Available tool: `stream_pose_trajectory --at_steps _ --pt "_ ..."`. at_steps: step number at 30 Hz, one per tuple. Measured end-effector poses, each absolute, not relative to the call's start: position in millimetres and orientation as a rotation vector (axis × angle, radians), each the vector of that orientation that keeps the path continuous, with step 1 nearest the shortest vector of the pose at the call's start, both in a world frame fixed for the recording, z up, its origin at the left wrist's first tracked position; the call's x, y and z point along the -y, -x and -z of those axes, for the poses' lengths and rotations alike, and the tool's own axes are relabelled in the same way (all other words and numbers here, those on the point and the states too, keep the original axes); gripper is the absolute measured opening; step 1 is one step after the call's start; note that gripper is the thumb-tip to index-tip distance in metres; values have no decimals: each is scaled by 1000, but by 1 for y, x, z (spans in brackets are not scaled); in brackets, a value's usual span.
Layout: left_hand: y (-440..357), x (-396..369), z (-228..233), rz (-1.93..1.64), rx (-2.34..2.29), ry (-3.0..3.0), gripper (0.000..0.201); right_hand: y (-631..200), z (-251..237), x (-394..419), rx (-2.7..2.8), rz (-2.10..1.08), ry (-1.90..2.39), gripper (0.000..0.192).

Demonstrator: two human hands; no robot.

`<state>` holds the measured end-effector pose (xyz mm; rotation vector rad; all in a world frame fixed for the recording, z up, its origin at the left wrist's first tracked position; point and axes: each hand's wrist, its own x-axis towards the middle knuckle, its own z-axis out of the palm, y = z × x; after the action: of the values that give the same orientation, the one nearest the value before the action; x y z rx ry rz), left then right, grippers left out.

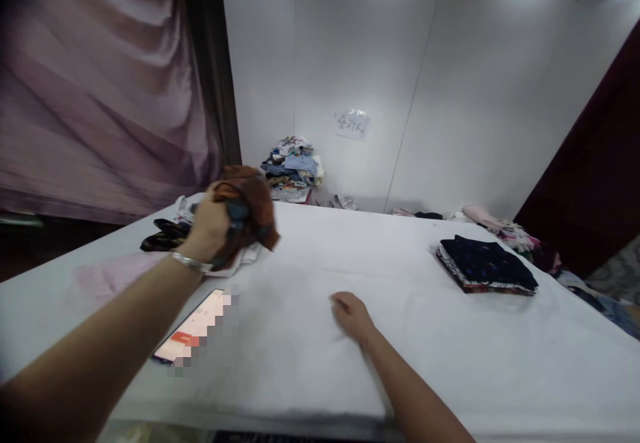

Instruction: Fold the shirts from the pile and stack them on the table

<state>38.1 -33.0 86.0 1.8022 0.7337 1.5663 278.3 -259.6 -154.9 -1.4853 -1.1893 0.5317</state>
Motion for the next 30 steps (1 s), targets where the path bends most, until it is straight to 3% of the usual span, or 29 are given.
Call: stream_pose_trajectory --at_steps 3,7,12,16,21,27,30 --pt "-99 99 -44 -1145 -411 -2032 34 -284 142 262 754 -725 1218 42" --pt "-144 183 34 -550 -210 -2162 48 -304 123 277 397 -914 737 40" --pt "-149 232 101 -557 -410 -2074 52 -316 120 291 319 -988 663 37" --pt "-147 234 106 -665 -566 -2070 58 -318 126 285 398 -953 796 32" --pt "-161 228 94 -783 -695 -2020 79 -320 138 280 476 -992 884 17" --pt "-172 212 98 -863 -863 -1631 20 -323 143 281 381 -1017 847 15" --pt "-159 198 88 -953 -898 -1511 25 -339 133 290 325 -866 823 25"
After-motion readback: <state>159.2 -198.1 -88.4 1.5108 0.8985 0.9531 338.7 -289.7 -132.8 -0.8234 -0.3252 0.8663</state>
